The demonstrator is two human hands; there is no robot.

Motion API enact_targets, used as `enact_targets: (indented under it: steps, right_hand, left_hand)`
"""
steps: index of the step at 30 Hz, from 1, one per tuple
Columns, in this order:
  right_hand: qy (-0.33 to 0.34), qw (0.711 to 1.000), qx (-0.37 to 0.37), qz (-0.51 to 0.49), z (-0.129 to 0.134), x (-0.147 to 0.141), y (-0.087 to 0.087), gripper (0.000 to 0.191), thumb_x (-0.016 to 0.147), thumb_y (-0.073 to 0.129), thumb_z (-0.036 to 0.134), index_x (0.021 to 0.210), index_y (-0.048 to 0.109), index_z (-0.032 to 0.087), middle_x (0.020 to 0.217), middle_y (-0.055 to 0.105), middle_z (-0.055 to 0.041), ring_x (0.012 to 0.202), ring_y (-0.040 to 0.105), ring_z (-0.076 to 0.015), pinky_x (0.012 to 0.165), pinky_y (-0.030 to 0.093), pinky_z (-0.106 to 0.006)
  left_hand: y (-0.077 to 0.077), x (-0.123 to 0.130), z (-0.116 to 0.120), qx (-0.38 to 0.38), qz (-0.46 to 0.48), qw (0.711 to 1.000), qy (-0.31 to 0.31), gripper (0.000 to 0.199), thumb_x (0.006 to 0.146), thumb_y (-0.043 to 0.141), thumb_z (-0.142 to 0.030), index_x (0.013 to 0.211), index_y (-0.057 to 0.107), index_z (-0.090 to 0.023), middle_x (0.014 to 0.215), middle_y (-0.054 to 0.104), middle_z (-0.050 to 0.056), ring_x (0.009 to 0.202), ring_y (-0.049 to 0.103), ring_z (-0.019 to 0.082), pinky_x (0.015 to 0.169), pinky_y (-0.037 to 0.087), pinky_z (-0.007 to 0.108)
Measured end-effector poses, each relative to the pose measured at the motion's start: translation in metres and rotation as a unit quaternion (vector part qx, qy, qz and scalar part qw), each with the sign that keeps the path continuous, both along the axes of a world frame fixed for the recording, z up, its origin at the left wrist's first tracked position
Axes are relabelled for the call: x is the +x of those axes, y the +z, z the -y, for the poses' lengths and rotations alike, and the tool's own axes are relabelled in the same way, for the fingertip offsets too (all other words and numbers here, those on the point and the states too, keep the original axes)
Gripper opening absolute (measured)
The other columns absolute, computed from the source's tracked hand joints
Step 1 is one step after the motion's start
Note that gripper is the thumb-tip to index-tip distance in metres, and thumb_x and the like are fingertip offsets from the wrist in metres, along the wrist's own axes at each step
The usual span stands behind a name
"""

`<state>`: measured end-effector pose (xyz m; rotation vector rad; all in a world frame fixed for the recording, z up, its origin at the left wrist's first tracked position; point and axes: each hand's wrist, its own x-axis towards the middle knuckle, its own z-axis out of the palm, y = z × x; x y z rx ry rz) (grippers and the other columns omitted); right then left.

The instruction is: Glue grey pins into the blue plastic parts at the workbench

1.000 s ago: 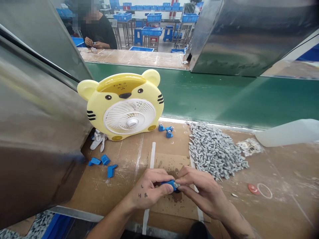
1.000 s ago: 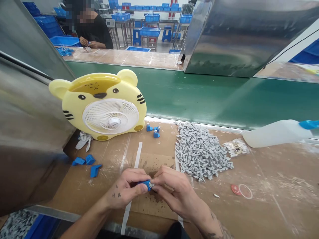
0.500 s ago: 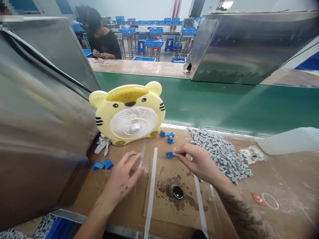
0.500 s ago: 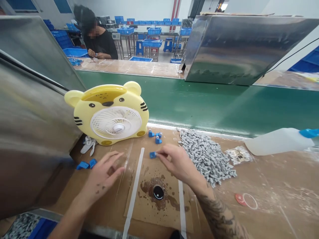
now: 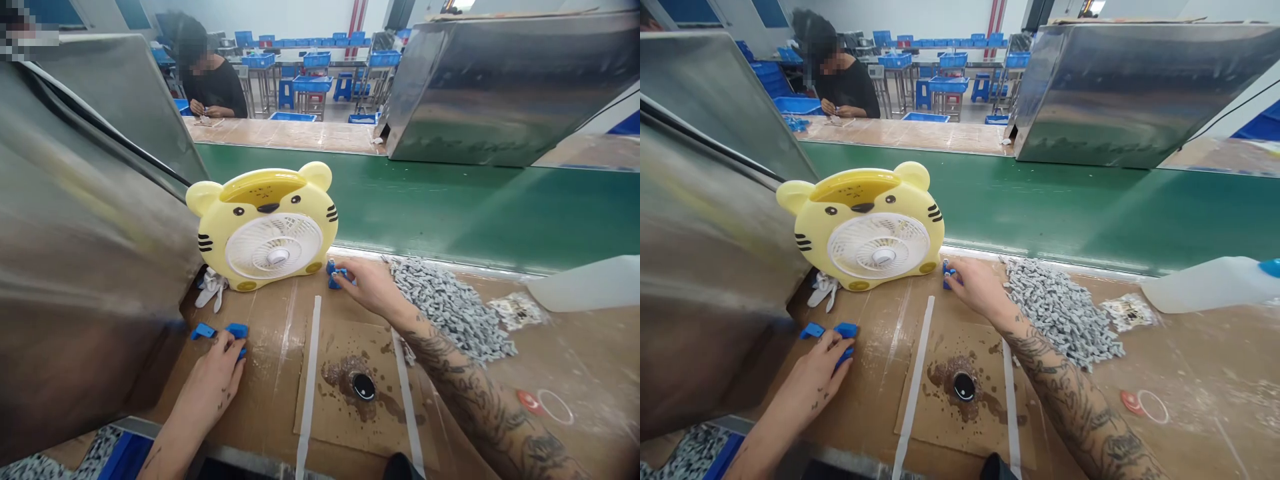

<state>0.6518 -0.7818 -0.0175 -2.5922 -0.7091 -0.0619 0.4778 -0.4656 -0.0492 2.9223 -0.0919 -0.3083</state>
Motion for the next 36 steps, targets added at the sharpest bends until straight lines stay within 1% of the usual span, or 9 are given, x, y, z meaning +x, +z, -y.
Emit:
enact_targets:
  steps: [2,6,9,12,16,21,26,32,36]
  right_hand:
    - [0.015,1.000,0.016,-0.019,0.014,-0.021,0.008,0.015,0.094,0.062,0.020,0.106,0.071,0.018,0.080,0.064,-0.0022,0.075,0.058,-0.0175,0.069,0.041,-0.028]
    - [0.114,0.981,0.051,-0.146,0.047,-0.075,0.016,0.018,0.100,0.057,0.029,0.094,0.072,0.021,0.082,0.065,-0.0022,0.073,0.060,-0.0162,0.067,0.045,-0.028]
    - [0.074,0.990,0.029,-0.119,0.075,-0.094,0.010,0.021,0.103,0.053,0.031,0.099,0.072,0.021,0.091,0.068,-0.0061,0.084,0.062,-0.0206,0.074,0.049,-0.033]
    - [-0.051,0.993,-0.107,0.003,0.098,-0.084,0.001,0.020,0.100,0.053,0.024,0.100,0.072,0.017,0.092,0.068,-0.0101,0.089,0.060,-0.0262,0.076,0.049,-0.038]
    - [-0.055,0.964,-0.258,0.030,0.101,-0.058,-0.007,0.014,0.094,0.060,0.021,0.092,0.073,0.016,0.093,0.068,-0.0109,0.094,0.059,-0.0283,0.081,0.047,-0.038]
    - [-0.074,0.953,-0.291,0.030,0.081,-0.038,-0.022,0.015,0.088,0.062,0.015,0.075,0.070,0.013,0.084,0.068,-0.0159,0.086,0.061,-0.0290,0.072,0.043,-0.034]
    - [-0.060,0.957,-0.282,0.014,0.077,-0.032,-0.030,0.017,0.081,0.058,0.002,0.072,0.067,0.013,0.080,0.068,-0.0141,0.079,0.063,-0.0248,0.066,0.040,-0.031]
    - [-0.027,0.974,-0.225,0.005,0.096,-0.038,-0.015,0.019,0.098,0.052,0.015,0.091,0.069,0.016,0.091,0.069,-0.0073,0.086,0.064,-0.0202,0.075,0.044,-0.028]
    - [-0.025,0.976,-0.217,-0.002,0.103,-0.039,-0.017,0.018,0.098,0.053,0.015,0.096,0.071,0.016,0.095,0.069,-0.0091,0.094,0.064,-0.0232,0.081,0.046,-0.030]
  left_hand:
    - [-0.004,-0.001,-0.005,-0.034,0.004,0.999,-0.022,0.033,0.099,0.037,-0.020,0.108,0.068,-0.018,0.121,0.060,0.014,0.092,0.071,0.026,0.080,0.057,0.037]
    - [-0.008,-0.003,-0.009,-0.101,0.014,0.994,-0.028,0.028,0.100,0.038,-0.024,0.103,0.065,-0.021,0.113,0.068,0.010,0.094,0.070,0.025,0.085,0.054,0.037]
    - [-0.007,-0.003,-0.002,-0.147,0.018,0.989,0.007,0.023,0.100,0.042,-0.030,0.105,0.064,-0.023,0.106,0.071,0.007,0.093,0.069,0.024,0.083,0.053,0.035]
    - [-0.003,0.002,0.014,-0.221,0.028,0.974,0.050,0.023,0.099,0.047,-0.036,0.106,0.064,-0.023,0.098,0.071,0.005,0.087,0.068,0.023,0.078,0.052,0.032]
    - [0.004,0.011,0.049,-0.358,-0.001,0.932,0.044,0.027,0.096,0.054,-0.038,0.113,0.069,-0.022,0.104,0.069,0.007,0.089,0.065,0.021,0.077,0.050,0.029]
    - [0.004,0.014,0.087,-0.476,-0.056,0.877,0.020,0.016,0.090,0.062,-0.028,0.100,0.070,-0.019,0.097,0.065,0.007,0.085,0.061,0.019,0.077,0.047,0.027]
    - [-0.006,0.012,0.096,-0.552,-0.086,0.827,0.064,0.017,0.088,0.065,-0.029,0.100,0.067,-0.018,0.092,0.062,0.004,0.079,0.058,0.016,0.072,0.048,0.026]
    - [-0.010,0.017,0.100,-0.653,-0.154,0.728,0.142,0.029,0.079,0.077,-0.030,0.102,0.066,-0.016,0.077,0.067,0.001,0.069,0.063,0.015,0.069,0.052,0.026]
    - [-0.011,0.020,0.108,-0.677,-0.174,0.701,0.139,0.034,0.078,0.079,-0.036,0.099,0.065,-0.014,0.070,0.067,0.001,0.064,0.064,0.015,0.061,0.052,0.023]
